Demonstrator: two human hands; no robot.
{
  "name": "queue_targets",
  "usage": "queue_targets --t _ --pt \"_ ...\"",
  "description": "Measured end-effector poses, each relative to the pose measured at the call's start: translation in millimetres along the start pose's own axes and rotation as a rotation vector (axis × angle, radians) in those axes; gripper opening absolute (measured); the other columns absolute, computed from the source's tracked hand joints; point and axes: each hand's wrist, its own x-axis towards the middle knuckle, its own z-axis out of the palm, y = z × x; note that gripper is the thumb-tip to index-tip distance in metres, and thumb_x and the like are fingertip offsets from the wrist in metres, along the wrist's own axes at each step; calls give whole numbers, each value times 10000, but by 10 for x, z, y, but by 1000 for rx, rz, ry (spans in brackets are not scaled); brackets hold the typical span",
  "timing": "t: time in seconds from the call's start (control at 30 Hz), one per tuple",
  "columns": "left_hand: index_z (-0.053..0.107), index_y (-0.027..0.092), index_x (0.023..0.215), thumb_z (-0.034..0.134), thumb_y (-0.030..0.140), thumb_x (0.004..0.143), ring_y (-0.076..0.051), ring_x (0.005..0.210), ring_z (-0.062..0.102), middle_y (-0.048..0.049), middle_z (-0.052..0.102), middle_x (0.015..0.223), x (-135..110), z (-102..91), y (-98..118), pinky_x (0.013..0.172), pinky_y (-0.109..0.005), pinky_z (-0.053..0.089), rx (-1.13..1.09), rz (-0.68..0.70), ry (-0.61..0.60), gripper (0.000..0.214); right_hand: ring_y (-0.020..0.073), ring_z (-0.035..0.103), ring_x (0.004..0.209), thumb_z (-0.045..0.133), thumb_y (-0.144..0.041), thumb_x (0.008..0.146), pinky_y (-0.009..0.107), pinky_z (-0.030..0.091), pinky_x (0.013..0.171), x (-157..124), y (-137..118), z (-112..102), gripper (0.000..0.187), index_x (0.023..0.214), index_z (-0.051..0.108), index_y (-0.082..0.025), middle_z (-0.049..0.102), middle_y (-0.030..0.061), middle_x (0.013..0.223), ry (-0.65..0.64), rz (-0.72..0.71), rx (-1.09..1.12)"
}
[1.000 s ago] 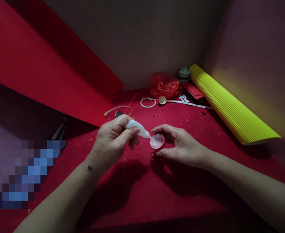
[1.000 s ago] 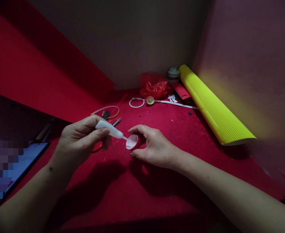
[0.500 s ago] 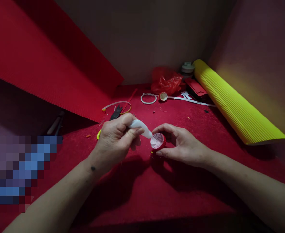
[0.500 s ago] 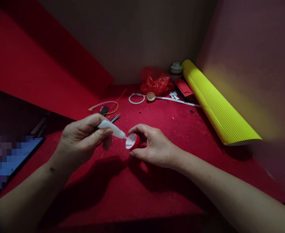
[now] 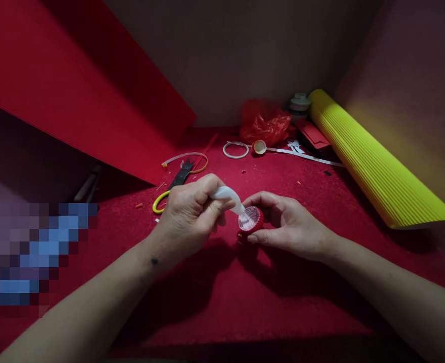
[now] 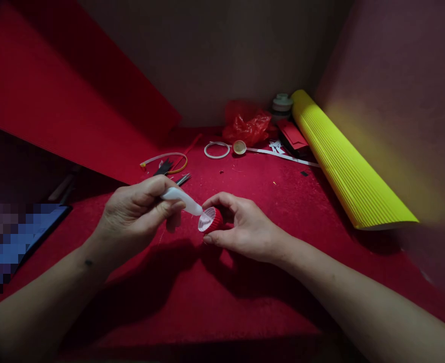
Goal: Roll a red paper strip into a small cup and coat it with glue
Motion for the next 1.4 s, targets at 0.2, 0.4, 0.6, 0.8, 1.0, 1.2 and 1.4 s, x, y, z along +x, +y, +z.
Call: queue_targets --t 0.2,0.4,0.6,0.8,1.0,1.2,1.4 --pt "605 166 712 542 178 838 -88 465 510 24 576 532 2 -15 -4 473 -217 381 53 46 20 141 131 589 757 724 -88 652 277 503 725 -7 7 -3 375 985 568 -161 621 6 834 5 -2 34" --pt "597 183 703 548 191 847 -96 459 530 26 589 530 -21 -56 21 476 -223 390 90 83 63 153 129 592 769 729 -78 648 276 508 741 -5 6 -1 392 998 575 -165 619 3 846 6 -29 47" --pt "587 179 706 542 192 864 -79 469 517 36 583 538 -40 -69 47 483 -203 381 129 137 85 164 132 588 759 735 -91 640 276 506 717 -4 23 -12 398 993 567 -167 612 2 843 -4 5 65" --pt "592 165 737 515 174 868 -85 479 516 21 578 564 -34 1 37 504 -211 381 135 157 18 151 131 582 761 725 -103 659 273 494 720 -12 34 -12 365 982 567 -165 611 5 846 -20 -10 57" --pt "571 185 728 482 193 875 -114 519 526 1 582 598 -54 23 18 524 -236 379 224 199 4 172 131 596 745 727 -110 660 277 504 716 -16 36 -9 354 971 569 -174 622 -1 826 -34 24 74" --pt "602 181 795 487 169 880 -118 533 522 -7 588 611 -65 -23 13 538 -254 385 314 280 57 143 124 588 734 740 -98 641 263 499 693 -16 32 -14 386 983 575 -166 624 -3 823 -30 59 97" --pt "603 183 802 504 162 888 -104 528 544 6 588 596 -79 -77 37 533 -238 406 269 279 71 133 114 587 719 756 -105 638 250 499 677 -22 40 -32 395 989 584 -164 623 -7 818 -45 72 141"
